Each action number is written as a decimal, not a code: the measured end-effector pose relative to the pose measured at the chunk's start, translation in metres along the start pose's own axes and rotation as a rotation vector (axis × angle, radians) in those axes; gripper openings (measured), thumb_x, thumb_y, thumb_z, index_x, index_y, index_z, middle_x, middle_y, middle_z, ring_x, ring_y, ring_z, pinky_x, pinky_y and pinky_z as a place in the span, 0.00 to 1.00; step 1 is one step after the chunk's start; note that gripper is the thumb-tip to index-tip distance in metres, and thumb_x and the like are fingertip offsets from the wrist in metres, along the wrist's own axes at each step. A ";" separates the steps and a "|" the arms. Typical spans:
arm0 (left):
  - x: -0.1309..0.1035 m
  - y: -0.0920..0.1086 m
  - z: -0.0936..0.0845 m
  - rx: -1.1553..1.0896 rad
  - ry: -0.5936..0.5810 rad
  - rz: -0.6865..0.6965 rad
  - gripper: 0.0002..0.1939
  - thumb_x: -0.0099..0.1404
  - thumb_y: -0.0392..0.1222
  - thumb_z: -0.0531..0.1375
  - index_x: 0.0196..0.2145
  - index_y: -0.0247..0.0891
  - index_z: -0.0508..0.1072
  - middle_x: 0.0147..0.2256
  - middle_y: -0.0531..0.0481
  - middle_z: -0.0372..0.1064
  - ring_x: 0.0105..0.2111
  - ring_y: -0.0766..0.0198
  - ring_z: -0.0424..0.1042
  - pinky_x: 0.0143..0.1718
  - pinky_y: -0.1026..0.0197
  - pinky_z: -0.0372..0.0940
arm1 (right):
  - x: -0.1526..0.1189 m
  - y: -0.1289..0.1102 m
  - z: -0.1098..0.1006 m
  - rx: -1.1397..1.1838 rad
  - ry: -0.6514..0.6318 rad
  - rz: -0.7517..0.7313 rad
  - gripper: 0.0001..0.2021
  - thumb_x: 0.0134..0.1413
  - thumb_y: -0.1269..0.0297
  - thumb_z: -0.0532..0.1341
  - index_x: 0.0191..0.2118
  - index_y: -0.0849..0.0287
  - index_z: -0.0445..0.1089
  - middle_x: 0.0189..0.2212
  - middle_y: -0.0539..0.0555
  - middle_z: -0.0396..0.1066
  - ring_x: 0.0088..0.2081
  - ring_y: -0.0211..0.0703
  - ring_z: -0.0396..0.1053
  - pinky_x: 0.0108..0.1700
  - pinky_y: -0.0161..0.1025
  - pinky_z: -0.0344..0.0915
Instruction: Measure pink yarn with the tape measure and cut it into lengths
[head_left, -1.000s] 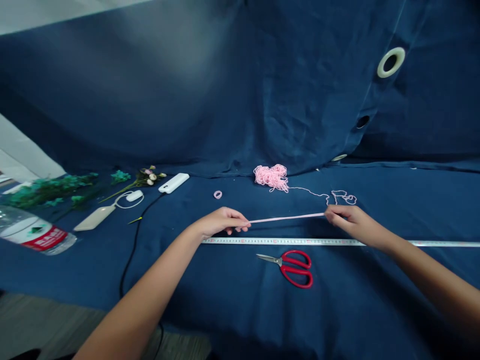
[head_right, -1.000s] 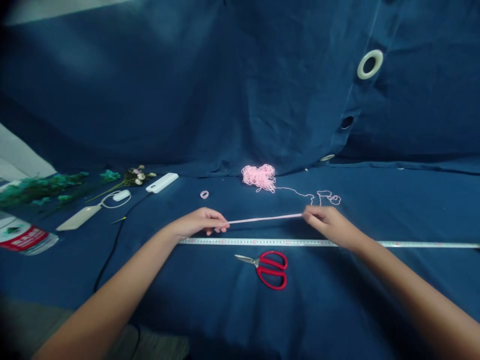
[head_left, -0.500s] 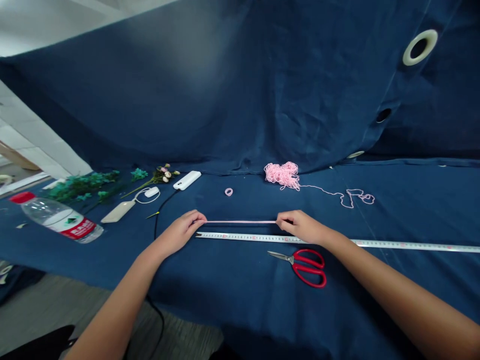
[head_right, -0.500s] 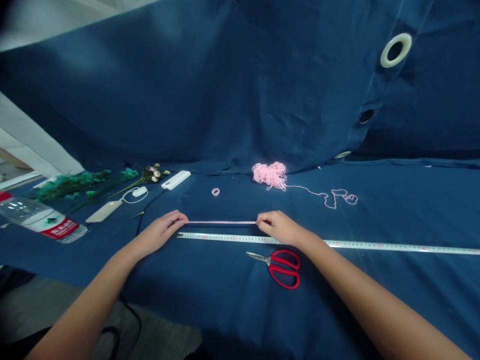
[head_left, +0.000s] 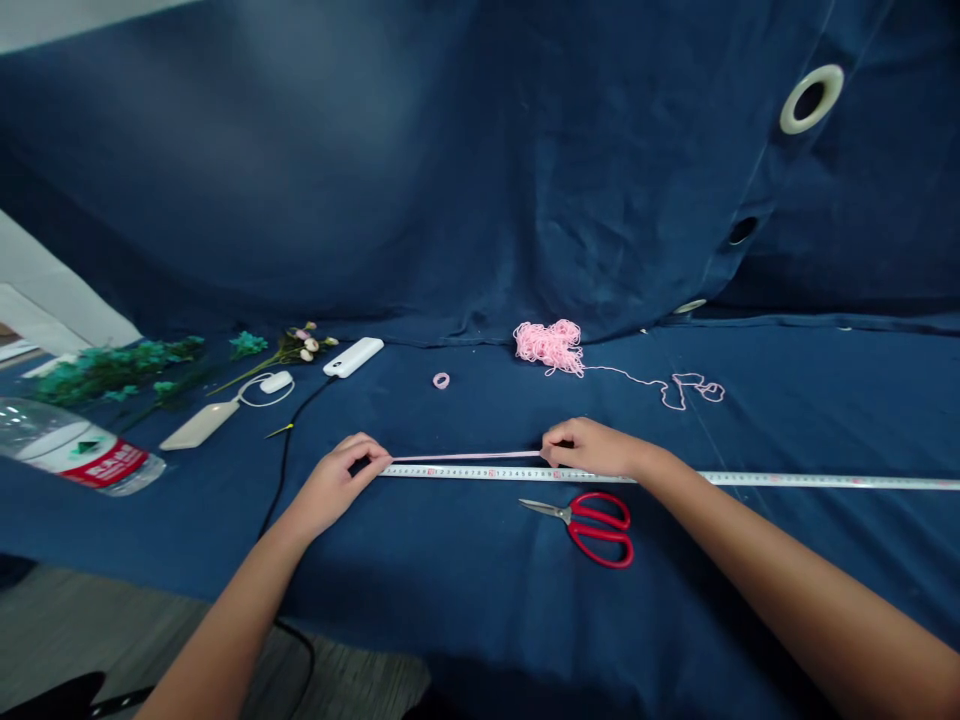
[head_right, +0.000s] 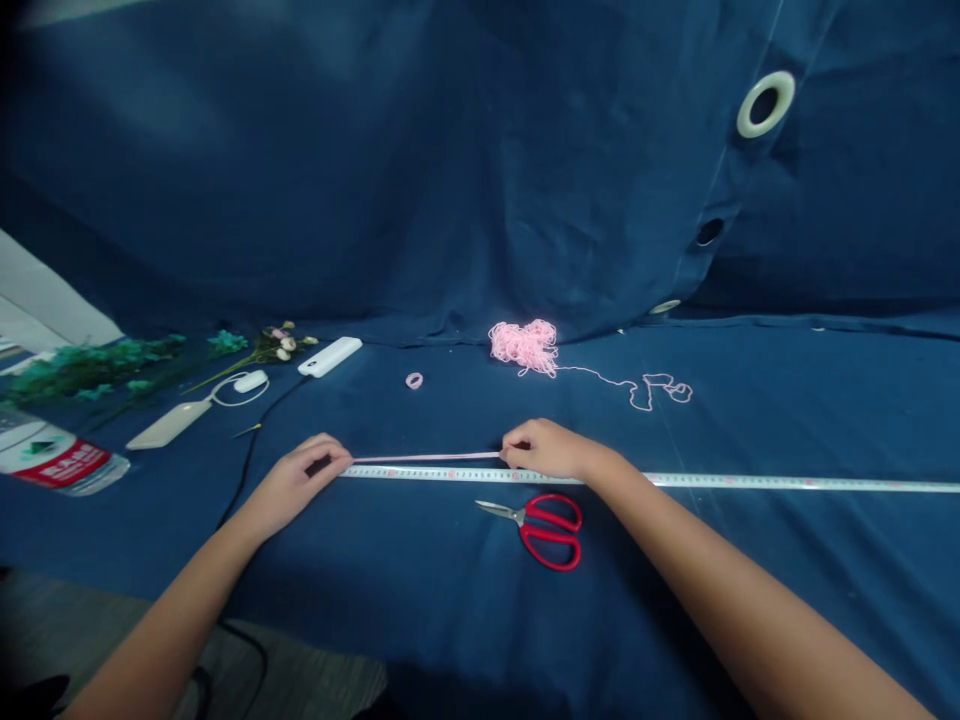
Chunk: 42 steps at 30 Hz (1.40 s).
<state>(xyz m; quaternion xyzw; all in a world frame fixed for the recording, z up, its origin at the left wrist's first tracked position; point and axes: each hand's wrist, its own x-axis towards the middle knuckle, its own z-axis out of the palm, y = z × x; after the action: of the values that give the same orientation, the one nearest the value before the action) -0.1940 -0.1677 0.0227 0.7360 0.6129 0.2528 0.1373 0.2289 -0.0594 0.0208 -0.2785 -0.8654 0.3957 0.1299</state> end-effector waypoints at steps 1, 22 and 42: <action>0.000 0.000 0.000 0.000 0.002 -0.006 0.18 0.73 0.57 0.56 0.38 0.41 0.76 0.41 0.48 0.72 0.45 0.56 0.71 0.51 0.59 0.62 | 0.000 -0.001 0.002 -0.037 0.013 -0.022 0.14 0.64 0.64 0.55 0.27 0.56 0.70 0.25 0.46 0.68 0.28 0.38 0.62 0.34 0.36 0.58; -0.011 -0.008 -0.001 0.205 0.009 0.048 0.16 0.76 0.52 0.53 0.40 0.42 0.75 0.43 0.46 0.72 0.46 0.54 0.67 0.50 0.55 0.61 | -0.009 0.001 0.029 -0.536 0.229 -0.242 0.12 0.68 0.66 0.56 0.30 0.57 0.65 0.29 0.49 0.67 0.33 0.40 0.63 0.42 0.38 0.58; -0.010 -0.007 0.000 0.251 0.020 0.045 0.17 0.76 0.54 0.51 0.40 0.42 0.73 0.42 0.47 0.71 0.44 0.54 0.68 0.50 0.54 0.60 | -0.009 0.002 0.027 -0.553 0.216 -0.266 0.12 0.68 0.64 0.55 0.31 0.57 0.69 0.31 0.51 0.69 0.35 0.41 0.64 0.43 0.39 0.57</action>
<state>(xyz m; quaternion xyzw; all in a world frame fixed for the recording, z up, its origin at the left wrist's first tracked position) -0.2012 -0.1763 0.0173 0.7584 0.6242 0.1846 0.0321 0.2244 -0.0801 0.0016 -0.2281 -0.9501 0.0935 0.1910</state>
